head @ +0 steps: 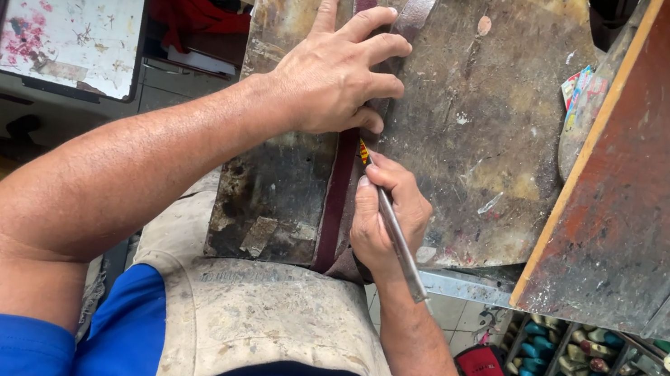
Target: Marking and folding a leather strap at a repair bench
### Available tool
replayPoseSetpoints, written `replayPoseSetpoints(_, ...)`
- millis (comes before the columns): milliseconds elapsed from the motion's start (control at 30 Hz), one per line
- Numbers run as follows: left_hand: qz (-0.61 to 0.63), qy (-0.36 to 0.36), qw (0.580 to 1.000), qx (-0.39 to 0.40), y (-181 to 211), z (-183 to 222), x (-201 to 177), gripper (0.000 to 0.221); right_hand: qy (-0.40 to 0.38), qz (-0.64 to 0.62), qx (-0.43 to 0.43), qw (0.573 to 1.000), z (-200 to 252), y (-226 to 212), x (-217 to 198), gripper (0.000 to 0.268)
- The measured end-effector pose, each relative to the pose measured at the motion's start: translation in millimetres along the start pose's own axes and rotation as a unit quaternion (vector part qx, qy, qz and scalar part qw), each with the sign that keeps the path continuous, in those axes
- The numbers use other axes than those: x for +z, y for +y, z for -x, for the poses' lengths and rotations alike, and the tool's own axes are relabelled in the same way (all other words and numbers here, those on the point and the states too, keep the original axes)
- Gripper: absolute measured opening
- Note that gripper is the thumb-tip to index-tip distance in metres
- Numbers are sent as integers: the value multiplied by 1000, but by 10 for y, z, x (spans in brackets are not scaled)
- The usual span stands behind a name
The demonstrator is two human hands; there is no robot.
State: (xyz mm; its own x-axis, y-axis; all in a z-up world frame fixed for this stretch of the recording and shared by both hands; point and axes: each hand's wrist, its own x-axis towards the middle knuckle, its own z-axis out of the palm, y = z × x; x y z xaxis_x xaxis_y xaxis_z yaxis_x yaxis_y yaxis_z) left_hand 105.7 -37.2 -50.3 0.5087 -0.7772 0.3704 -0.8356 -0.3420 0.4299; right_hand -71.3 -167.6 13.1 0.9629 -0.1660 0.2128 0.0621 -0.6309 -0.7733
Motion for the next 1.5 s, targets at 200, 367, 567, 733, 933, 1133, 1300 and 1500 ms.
replayPoseSetpoints(200,-2,18,1000,7,-18,10,16,48,-8,18,-6,1000,21,-49,19,6)
replayPoseSetpoints(367,0,14,1000,3,-26,-3,1,48,0,35,-20,999,72,-4,18,6)
replayPoseSetpoints(567,5,15,1000,-1,-33,3,8,49,-2,36,-31,999,93,-20,11,8)
replayPoseSetpoints(733,4,19,1000,-3,-34,-3,-3,48,-8,44,-51,998,118,-39,-19,7)
replayPoseSetpoints(933,13,9,1000,-4,-33,-13,-10,48,-24,48,-60,997,110,-82,-51,11)
replayPoseSetpoints(1133,17,-8,1000,-24,-19,-57,-59,49,-29,50,-84,995,108,-125,-59,11)
replayPoseSetpoints(1300,59,-10,996,-71,39,-121,-78,46,-40,-110,97,988,205,16,-127,7)
replayPoseSetpoints(1500,146,4,979,-144,132,-183,-245,52,32,-155,215,964,-95,554,-863,20)
